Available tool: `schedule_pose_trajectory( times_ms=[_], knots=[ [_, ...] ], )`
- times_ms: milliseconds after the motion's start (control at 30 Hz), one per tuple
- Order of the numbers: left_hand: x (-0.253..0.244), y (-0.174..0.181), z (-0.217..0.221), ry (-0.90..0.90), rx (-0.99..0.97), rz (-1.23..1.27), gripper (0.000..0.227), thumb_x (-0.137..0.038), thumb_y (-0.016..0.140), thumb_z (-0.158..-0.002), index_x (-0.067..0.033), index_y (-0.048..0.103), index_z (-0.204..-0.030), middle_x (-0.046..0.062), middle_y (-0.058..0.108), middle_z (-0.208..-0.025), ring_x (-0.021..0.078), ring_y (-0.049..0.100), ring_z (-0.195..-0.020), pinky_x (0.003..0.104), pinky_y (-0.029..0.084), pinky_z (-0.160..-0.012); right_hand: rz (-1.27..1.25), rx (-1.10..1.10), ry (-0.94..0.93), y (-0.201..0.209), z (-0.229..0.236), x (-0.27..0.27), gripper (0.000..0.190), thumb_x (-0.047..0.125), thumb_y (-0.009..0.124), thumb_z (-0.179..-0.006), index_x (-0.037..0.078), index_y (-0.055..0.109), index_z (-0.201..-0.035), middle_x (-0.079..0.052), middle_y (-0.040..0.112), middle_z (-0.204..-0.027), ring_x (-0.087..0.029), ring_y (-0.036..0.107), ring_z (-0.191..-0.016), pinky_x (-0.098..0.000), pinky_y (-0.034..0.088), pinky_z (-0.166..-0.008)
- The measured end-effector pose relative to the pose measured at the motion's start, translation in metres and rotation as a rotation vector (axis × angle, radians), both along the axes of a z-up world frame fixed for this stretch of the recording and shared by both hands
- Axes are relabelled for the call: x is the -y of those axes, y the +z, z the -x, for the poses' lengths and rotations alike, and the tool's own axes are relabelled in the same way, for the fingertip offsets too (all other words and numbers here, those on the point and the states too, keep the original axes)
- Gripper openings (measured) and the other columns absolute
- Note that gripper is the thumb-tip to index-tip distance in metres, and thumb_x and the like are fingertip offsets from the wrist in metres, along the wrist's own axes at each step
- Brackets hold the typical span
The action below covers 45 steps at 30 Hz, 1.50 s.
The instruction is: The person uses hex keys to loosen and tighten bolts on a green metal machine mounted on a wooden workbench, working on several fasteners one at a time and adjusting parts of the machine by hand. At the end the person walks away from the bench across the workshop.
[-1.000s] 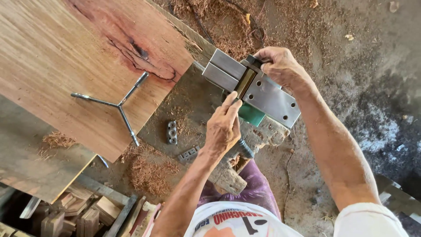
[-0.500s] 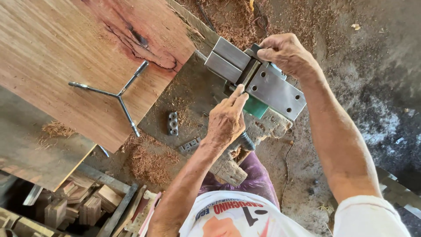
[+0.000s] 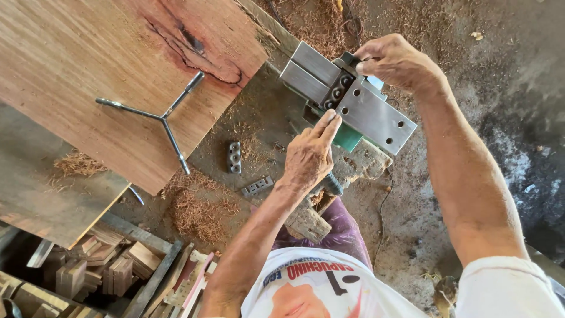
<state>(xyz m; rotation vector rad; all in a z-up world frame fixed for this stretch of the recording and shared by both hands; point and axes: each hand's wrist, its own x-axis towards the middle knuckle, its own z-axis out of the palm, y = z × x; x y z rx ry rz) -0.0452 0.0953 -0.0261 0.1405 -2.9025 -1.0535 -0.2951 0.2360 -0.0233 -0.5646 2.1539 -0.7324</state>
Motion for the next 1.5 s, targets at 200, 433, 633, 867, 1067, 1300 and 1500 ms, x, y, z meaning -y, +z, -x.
schedule_pose_trajectory(
  times_ms=[200,433,633,867,1067,1300,1500],
  knots=[
    [-0.001,0.006,-0.012,0.076,-0.103,-0.112,0.048,-0.004,0.063,-0.097,-0.0094,0.058,-0.144,0.007,0.061,-0.147,0.0245,0.069,-0.091,0.036,0.059,-0.084,0.292,-0.421,-0.122,0.005,-0.038,-0.013,0.016,0.011,0.066,-0.106,0.001,0.074,-0.116,-0.007,0.073,-0.105,-0.012,0.067,-0.089,-0.033,0.059,-0.076],
    [0.022,0.022,-0.089,0.149,-0.008,-0.281,0.025,-0.008,0.065,-0.101,-0.0025,0.066,-0.126,0.016,0.07,-0.116,0.0314,0.072,-0.095,0.039,0.06,-0.079,0.244,-0.381,0.006,0.024,-0.227,-0.032,0.012,0.015,0.068,-0.097,0.004,0.07,-0.101,-0.016,0.071,-0.099,-0.024,0.072,-0.081,-0.032,0.057,-0.059],
    [0.037,-0.003,-0.137,0.193,0.133,-0.37,0.016,-0.012,0.068,-0.095,-0.002,0.07,-0.107,0.016,0.074,-0.1,0.0301,0.074,-0.081,0.036,0.06,-0.069,-0.052,-0.439,-0.111,-0.001,-0.282,-0.033,0.055,0.035,0.084,-0.082,-0.004,0.065,-0.115,-0.026,0.067,-0.113,-0.044,0.065,-0.094,-0.0519,0.055,-0.074],
    [0.098,-0.029,-0.169,0.496,0.102,-0.253,0.014,-0.015,0.064,-0.099,-0.0038,0.072,-0.1,0.014,0.075,-0.092,0.0292,0.072,-0.076,0.037,0.057,-0.064,0.135,-0.372,-0.168,-0.02,-0.331,-0.02,0.016,0.015,0.072,-0.099,0.004,0.066,-0.108,-0.016,0.069,-0.107,-0.034,0.069,-0.097,-0.0439,0.059,-0.081],
    [0.173,-0.019,-0.167,0.69,0.021,0.012,0.02,-0.019,0.066,-0.101,-0.0014,0.069,-0.111,0.016,0.071,-0.104,0.0268,0.068,-0.089,0.04,0.056,-0.076,0.298,-0.568,-0.138,0.001,-0.313,0.016,0.012,0.004,0.071,-0.093,0.004,0.066,-0.105,-0.017,0.069,-0.1,-0.037,0.069,-0.091,-0.0434,0.058,-0.078],
    [0.271,-0.055,-0.08,0.385,-0.241,0.562,0.04,-0.019,0.069,-0.093,-0.001,0.059,-0.127,0.018,0.064,-0.125,0.0355,0.058,-0.118,0.048,0.046,-0.1,0.339,-0.328,-0.239,0.013,-0.307,0.031,0.012,0.009,0.072,-0.099,0.001,0.069,-0.107,-0.016,0.072,-0.097,-0.026,0.071,-0.08,-0.0354,0.058,-0.07],
    [0.302,-0.079,-0.048,0.052,0.18,0.664,0.004,-0.004,0.058,-0.093,-0.0039,0.056,-0.096,0.016,0.057,-0.089,0.0271,0.055,-0.084,0.046,0.048,-0.078,0.282,0.016,-0.252,0.006,-0.302,0.072,0.027,0.025,0.07,-0.098,0.003,0.07,-0.113,-0.013,0.075,-0.103,-0.024,0.072,-0.09,-0.0339,0.06,-0.077]
  ],
)
